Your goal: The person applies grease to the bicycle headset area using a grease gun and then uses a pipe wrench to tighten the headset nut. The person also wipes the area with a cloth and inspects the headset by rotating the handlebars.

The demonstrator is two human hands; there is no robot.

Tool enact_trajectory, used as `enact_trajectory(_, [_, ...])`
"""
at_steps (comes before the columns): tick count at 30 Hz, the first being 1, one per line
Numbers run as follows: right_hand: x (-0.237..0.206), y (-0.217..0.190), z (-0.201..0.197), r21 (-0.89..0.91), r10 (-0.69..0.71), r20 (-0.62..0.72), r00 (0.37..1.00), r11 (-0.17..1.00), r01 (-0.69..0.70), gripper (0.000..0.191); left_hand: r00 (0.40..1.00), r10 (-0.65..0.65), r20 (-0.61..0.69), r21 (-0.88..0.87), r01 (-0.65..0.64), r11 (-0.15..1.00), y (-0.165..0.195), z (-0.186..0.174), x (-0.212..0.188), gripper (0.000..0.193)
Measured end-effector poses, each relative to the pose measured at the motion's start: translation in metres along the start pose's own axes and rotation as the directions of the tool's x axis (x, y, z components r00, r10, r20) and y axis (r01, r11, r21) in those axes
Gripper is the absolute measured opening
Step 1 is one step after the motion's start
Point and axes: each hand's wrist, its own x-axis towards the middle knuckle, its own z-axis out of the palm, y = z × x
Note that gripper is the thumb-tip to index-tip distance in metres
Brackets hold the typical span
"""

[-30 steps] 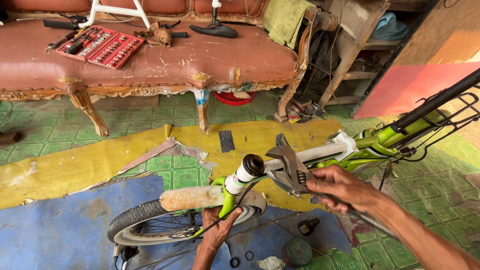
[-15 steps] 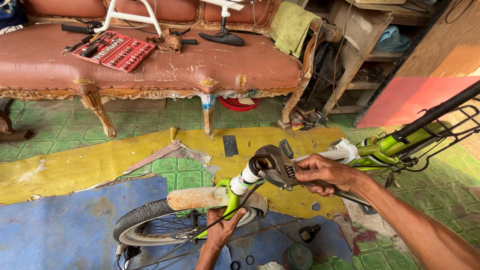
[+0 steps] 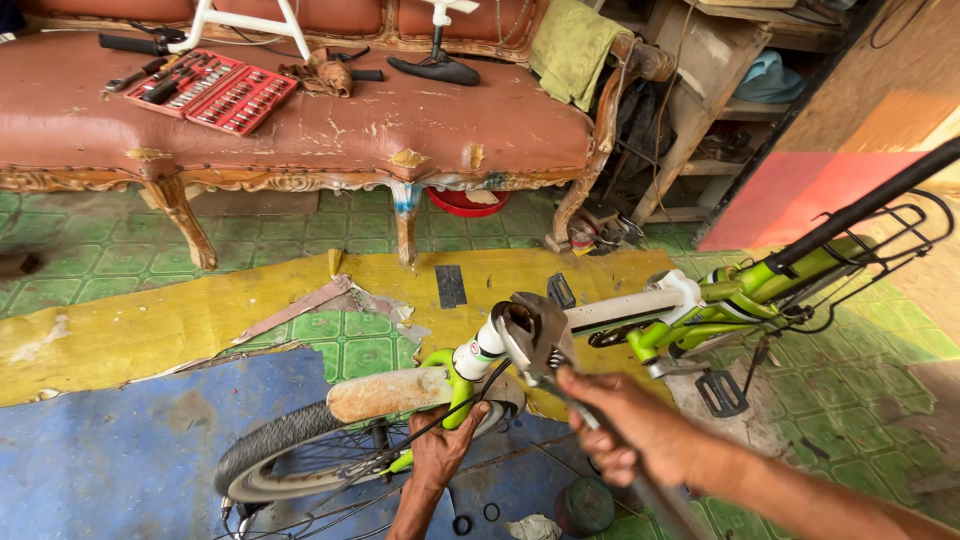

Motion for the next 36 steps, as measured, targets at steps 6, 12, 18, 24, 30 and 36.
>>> enact_trajectory(6, [-0.015,0.011,0.031,0.16,0.004,-0.078,0.997,0.987,0.009,0.054,0.999,-0.033,0.008,-0.047,0.033,0.998,0.001,0.001,-0.001,0.04])
enact_trajectory(12, [-0.019,0.02,-0.027,-0.046,-0.069,-0.077,0.995,0.997,0.065,0.053,0.998,0.057,0.027,-0.006,-0.057,0.998,-0.005,-0.002,-0.001,0.039])
enact_trajectory(18, [0.013,-0.014,-0.091,-0.257,-0.145,0.058,0.988,0.954,0.155,0.044,0.997,0.025,0.073,-0.052,-0.021,0.998,-0.005,-0.002,-0.003,0.039])
enact_trajectory(24, [0.029,-0.031,-0.101,-0.33,-0.066,0.157,0.985,0.937,0.115,0.042,0.997,0.041,0.059,-0.048,-0.038,0.998,-0.003,-0.003,-0.005,0.039])
enact_trajectory(30, [0.052,-0.045,-0.098,-0.375,-0.085,0.327,0.941,0.903,0.212,0.037,0.996,0.032,0.082,-0.027,-0.03,0.999,0.001,-0.006,-0.005,0.039])
enact_trajectory(36, [0.059,-0.049,-0.098,-0.405,-0.061,0.299,0.952,0.895,0.185,0.041,0.995,0.074,0.06,-0.007,-0.074,0.997,0.005,-0.008,-0.003,0.04])
